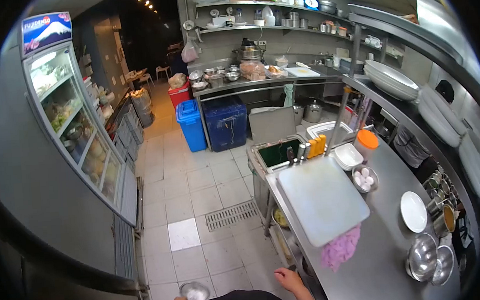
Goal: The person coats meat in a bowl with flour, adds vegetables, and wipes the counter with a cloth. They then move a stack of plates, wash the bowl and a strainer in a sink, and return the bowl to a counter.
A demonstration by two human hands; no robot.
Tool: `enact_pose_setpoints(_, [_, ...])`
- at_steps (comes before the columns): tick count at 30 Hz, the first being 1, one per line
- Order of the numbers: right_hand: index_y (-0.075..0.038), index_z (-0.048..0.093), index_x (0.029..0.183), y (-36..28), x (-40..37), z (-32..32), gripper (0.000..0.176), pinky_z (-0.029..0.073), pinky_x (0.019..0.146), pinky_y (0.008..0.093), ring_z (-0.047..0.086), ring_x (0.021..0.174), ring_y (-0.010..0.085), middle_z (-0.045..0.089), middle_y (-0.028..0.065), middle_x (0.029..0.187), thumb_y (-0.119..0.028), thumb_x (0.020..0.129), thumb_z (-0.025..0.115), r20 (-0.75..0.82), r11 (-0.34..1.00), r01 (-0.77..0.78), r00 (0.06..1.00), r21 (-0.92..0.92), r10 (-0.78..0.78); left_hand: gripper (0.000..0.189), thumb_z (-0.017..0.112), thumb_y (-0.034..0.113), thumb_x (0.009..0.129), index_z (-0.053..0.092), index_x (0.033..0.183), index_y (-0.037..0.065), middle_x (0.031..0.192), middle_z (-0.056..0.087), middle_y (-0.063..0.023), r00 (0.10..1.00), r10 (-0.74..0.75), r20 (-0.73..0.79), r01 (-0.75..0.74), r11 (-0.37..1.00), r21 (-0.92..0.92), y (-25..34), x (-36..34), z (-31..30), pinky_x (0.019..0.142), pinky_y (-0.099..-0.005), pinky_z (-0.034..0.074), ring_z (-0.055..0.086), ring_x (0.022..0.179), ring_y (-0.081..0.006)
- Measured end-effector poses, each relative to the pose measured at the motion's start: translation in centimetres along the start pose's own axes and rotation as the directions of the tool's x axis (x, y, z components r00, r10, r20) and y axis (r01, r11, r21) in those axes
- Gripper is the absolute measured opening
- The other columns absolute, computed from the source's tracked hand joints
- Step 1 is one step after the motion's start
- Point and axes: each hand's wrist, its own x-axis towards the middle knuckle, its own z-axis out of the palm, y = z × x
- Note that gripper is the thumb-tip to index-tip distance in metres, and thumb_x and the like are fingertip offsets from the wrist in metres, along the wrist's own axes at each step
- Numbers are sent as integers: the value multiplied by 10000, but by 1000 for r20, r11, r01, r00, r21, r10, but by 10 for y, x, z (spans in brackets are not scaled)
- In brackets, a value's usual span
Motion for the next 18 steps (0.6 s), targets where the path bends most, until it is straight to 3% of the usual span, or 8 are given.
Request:
enact_pose_setpoints(1, [-64,678,1062,2,21,6,261,526,739,300,702,814,173,718,87,888,-251,890,618,15,997,-40,999,61,39,233,632,70,727,585,918,-53,810,638,-190,898,404,174,-430,889,158,20,35,6,551,-428,592,663,642,-320])
enact_pose_setpoints(2, [-67,680,1062,13,45,12,258,527,740,299,703,810,167,718,85,891,-245,887,617,17,998,-43,999,47,42,289,606,96,756,516,978,-67,845,598,-189,983,114,146,-105,992,-68,76,49,28,542,-415,607,655,676,-288])
enact_pose_setpoints(3, [-67,680,1062,6,65,11,258,527,740,299,703,810,167,718,85,891,-245,887,617,17,997,-47,999,61,46,236,586,123,788,540,913,-72,796,619,-164,969,211,129,-195,972,-129,119,59,46,488,-381,585,666,652,-277])
enact_pose_setpoints(7, [-36,661,1082,-16,162,0,265,528,721,297,693,805,149,712,75,903,-217,895,615,1,979,-108,994,175,110,158,622,127,823,551,879,-2,778,592,-118,893,290,344,-199,940,-277,297,78,105,600,-410,602,634,681,-232])
enact_pose_setpoints(9, [-17,642,1092,-23,223,-1,267,526,693,291,675,795,147,698,71,911,-211,913,603,9,916,-117,992,383,123,130,633,119,825,548,847,25,752,570,-89,840,310,445,-166,929,-332,366,87,133,610,-404,601,607,655,-202])
enact_pose_setpoints(12, [-15,626,1109,-38,332,7,264,521,687,283,658,792,140,685,71,922,-207,930,587,38,839,-39,999,543,22,124,634,109,822,537,810,33,740,557,-71,804,342,487,-185,921,-342,435,108,167,600,-397,599,595,641,-190])
enact_pose_setpoints(15, [-13,617,1123,-90,442,-3,266,518,716,275,652,818,132,680,70,937,-199,938,576,157,904,-24,987,426,-48,132,638,107,817,530,786,38,736,555,-67,855,289,432,-175,942,-285,494,116,177,596,-392,597,588,632,-187])
enact_pose_setpoints(18, [-16,605,1150,-160,530,-23,277,514,747,271,649,863,131,679,67,980,-196,943,567,247,879,13,958,476,-147,122,632,103,816,535,779,39,724,554,-68,877,294,379,-175,932,-317,542,140,174,582,-382,591,584,630,-181])
